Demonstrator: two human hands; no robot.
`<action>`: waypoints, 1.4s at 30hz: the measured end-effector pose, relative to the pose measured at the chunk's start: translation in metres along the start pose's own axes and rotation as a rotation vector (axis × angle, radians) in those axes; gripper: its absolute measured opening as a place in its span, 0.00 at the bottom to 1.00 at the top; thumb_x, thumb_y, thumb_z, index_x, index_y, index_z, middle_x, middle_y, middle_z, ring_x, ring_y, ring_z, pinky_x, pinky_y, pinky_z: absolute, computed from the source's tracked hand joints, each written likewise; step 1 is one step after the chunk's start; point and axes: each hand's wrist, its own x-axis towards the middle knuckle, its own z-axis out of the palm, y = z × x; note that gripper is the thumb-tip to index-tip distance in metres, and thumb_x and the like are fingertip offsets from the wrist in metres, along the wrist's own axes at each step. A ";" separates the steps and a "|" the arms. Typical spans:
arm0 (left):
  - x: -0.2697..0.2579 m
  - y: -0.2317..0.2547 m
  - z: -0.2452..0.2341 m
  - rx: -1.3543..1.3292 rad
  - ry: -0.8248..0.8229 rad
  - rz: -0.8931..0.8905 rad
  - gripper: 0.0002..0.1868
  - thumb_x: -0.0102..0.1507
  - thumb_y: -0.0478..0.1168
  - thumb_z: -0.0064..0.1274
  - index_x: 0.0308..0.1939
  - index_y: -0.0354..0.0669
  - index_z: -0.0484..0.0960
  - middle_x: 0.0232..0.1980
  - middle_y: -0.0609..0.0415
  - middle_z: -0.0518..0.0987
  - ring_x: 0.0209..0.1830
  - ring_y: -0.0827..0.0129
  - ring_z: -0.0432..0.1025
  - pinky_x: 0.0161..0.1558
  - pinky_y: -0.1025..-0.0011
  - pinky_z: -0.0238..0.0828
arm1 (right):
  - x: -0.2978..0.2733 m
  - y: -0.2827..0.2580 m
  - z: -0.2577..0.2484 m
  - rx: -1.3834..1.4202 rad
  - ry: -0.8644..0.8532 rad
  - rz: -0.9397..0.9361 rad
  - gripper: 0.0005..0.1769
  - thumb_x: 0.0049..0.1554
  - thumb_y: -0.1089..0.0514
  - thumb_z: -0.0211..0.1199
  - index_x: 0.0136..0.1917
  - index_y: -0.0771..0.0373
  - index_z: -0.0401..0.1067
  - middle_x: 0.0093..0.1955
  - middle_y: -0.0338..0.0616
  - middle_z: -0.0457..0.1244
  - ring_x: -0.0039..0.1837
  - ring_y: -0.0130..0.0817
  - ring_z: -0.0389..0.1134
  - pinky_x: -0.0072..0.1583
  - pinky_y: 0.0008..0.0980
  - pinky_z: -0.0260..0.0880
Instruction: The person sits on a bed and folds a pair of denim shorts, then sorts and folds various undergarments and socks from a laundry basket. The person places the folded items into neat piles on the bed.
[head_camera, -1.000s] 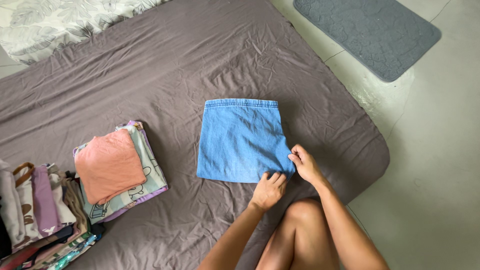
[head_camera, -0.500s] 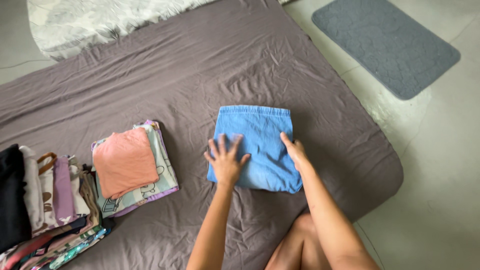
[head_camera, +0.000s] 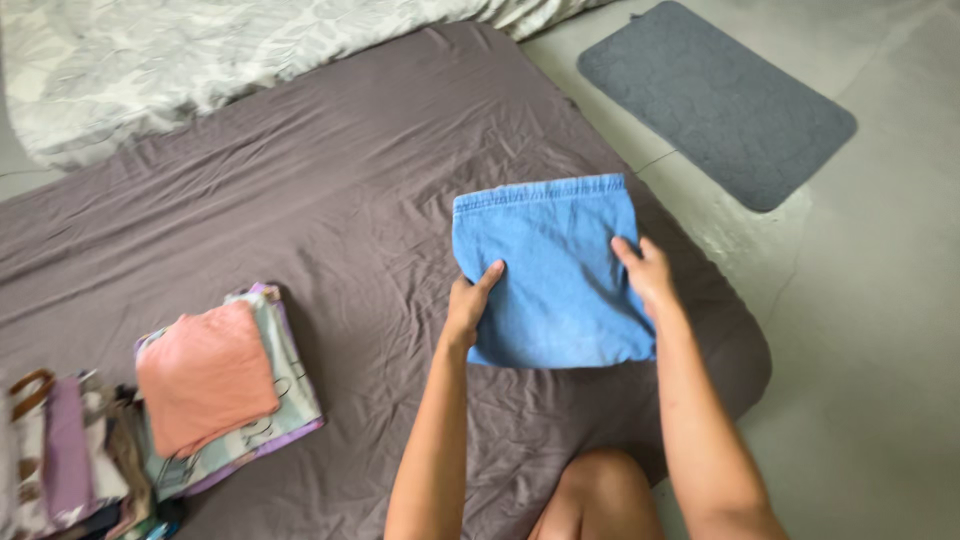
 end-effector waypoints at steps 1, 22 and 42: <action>0.001 0.006 0.016 0.021 0.018 0.016 0.44 0.56 0.58 0.65 0.65 0.26 0.75 0.64 0.36 0.80 0.62 0.53 0.75 0.65 0.60 0.68 | 0.011 -0.008 -0.009 -0.149 0.025 -0.032 0.40 0.58 0.38 0.65 0.70 0.70 0.64 0.63 0.59 0.67 0.64 0.50 0.68 0.64 0.42 0.66; -0.068 -0.067 0.046 1.405 0.059 0.615 0.41 0.64 0.67 0.45 0.79 0.64 0.55 0.84 0.60 0.44 0.84 0.57 0.38 0.72 0.33 0.37 | -0.089 0.074 0.101 -1.027 0.033 -0.361 0.52 0.58 0.25 0.46 0.83 0.55 0.41 0.86 0.54 0.31 0.84 0.63 0.28 0.76 0.66 0.32; -0.358 -0.211 -0.266 1.413 0.610 0.156 0.40 0.64 0.55 0.47 0.79 0.62 0.54 0.84 0.58 0.47 0.83 0.55 0.40 0.70 0.32 0.36 | -0.477 0.033 0.300 -0.898 -1.016 -0.638 0.44 0.64 0.32 0.41 0.85 0.50 0.34 0.87 0.49 0.22 0.85 0.61 0.15 0.74 0.76 0.20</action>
